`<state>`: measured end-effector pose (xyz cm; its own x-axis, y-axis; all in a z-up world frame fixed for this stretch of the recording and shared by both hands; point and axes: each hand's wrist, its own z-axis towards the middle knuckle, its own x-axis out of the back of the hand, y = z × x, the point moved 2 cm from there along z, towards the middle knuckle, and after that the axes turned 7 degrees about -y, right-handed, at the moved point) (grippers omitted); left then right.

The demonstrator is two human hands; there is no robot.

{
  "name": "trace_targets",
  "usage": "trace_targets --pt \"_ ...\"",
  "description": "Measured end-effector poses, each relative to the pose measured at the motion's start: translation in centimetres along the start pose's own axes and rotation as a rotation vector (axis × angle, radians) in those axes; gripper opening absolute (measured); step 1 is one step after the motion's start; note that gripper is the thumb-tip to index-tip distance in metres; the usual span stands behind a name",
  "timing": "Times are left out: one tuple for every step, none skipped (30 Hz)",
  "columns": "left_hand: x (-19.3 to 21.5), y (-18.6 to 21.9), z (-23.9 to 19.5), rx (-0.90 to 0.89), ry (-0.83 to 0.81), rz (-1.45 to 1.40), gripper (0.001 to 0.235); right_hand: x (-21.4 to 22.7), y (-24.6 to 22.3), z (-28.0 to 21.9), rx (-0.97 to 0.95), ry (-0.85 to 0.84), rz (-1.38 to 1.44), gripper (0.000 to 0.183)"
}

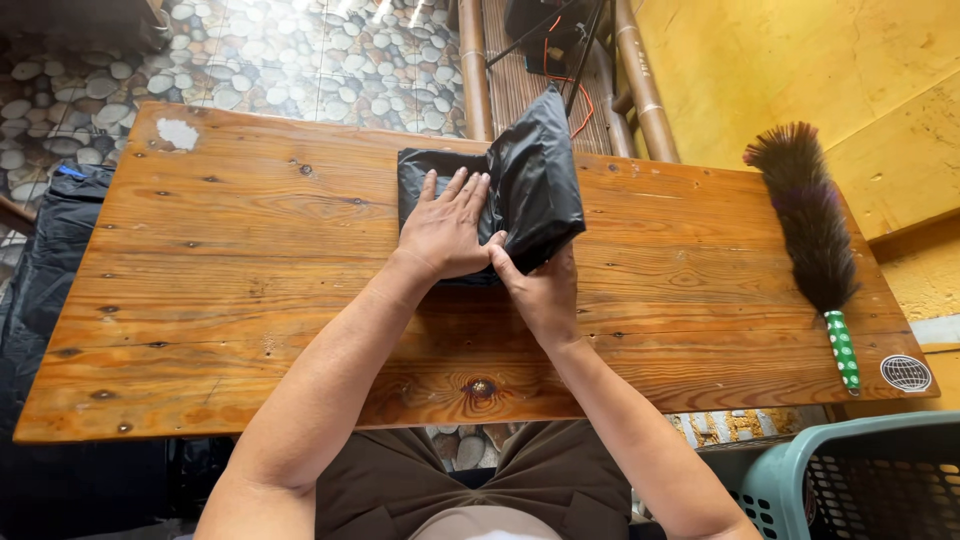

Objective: The person folds a large black plastic sheet on a wooden table, smoothing it out and rolling it into a compact bundle. They then place the folded sheet into a black drawstring bag and secure it with a blue elastic band.

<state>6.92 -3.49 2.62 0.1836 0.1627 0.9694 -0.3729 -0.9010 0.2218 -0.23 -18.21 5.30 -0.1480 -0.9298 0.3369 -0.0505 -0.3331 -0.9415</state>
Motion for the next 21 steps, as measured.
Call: trace_targets --pt "-0.1 -0.2 0.2 -0.008 -0.008 -0.044 0.095 0.1 -0.6 -0.2 0.102 0.019 -0.041 0.064" --pt "-0.3 -0.4 0.3 -0.016 -0.015 -0.088 0.097 0.2 -1.3 -0.3 0.203 0.038 -0.081 0.06" --pt "-0.5 -0.9 0.6 -0.015 -0.014 -0.087 0.097 -0.2 -0.5 -0.2 0.205 0.037 -0.08 0.06" --pt "-0.8 -1.3 1.0 -0.032 -0.013 -0.121 0.094 -0.6 0.0 -0.1 0.355 0.043 -0.145 0.054" --pt "-1.1 -1.6 1.3 -0.049 -0.012 -0.156 0.09 -0.9 0.5 0.0 0.504 0.046 -0.21 0.047" --pt "-1.0 -1.8 1.6 -0.047 -0.01 -0.156 0.09 -1.0 0.5 -0.1 0.506 0.045 -0.21 0.047" --pt "-0.9 -2.1 1.9 -0.079 -0.01 -0.296 0.081 -1.1 0.4 -0.2 0.592 0.013 -0.268 0.058" --pt "-0.7 -2.3 2.2 -0.111 -0.009 -0.435 0.072 -1.3 0.4 -0.4 0.677 -0.018 -0.326 0.07" --pt "-0.6 -2.6 2.1 -0.11 -0.009 -0.437 0.072 -1.5 0.0 -0.8 0.677 -0.02 -0.327 0.07" --pt "-0.5 -2.9 2.1 -0.148 -0.01 -0.836 0.072 -1.7 -0.4 -1.1 0.662 -0.056 -0.385 0.08" --pt "-0.3 -3.1 2.1 -0.186 -0.008 -1.237 0.072 -1.9 -0.8 -1.4 0.649 -0.091 -0.444 0.092" --pt "0.0 -3.3 1.9 -0.186 -0.006 -1.238 0.072 -1.9 -0.7 -1.3 0.65 -0.093 -0.446 0.092" --pt "0.3 -3.6 1.7 -0.237 -0.004 -1.836 0.072 -2.2 -0.6 -1.4 0.649 -0.137 -0.479 0.095" --pt "0.6 -3.9 1.4 -0.284 0.002 -2.434 0.072 -2.5 -0.5 -1.4 0.647 -0.182 -0.512 0.098" --pt "3.6 -2.5 -1.2 -0.283 0.007 -2.434 0.072 -2.6 0.1 -0.9 0.649 -0.185 -0.511 0.098" --pt "6.4 -1.3 -3.8 -0.119 0.085 -2.113 0.086 -2.7 0.8 -0.5 0.674 -0.205 -0.581 0.099" --pt "9.2 -0.1 -6.5 0.031 0.152 -1.787 0.101 -2.8 1.5 -0.1 0.697 -0.227 -0.652 0.101" --pt "6.0 -1.8 -4.1 0.035 0.155 -1.789 0.101 -2.8 1.2 0.0 0.697 -0.232 -0.652 0.101" --pt "3.0 -3.5 -1.7 -0.045 0.237 -1.825 0.086 -2.8 1.0 0.0 0.698 -0.251 -0.716 0.099" --pt "0.0 -5.2 0.6 -0.126 0.321 -1.857 0.074 -2.7 0.8 0.0 0.698 -0.27 -0.78 0.098" --pt "-0.4 -5.2 0.8 -0.124 0.32 -1.857 0.074 -2.8 0.8 -0.1 0.697 -0.27 -0.779 0.098"
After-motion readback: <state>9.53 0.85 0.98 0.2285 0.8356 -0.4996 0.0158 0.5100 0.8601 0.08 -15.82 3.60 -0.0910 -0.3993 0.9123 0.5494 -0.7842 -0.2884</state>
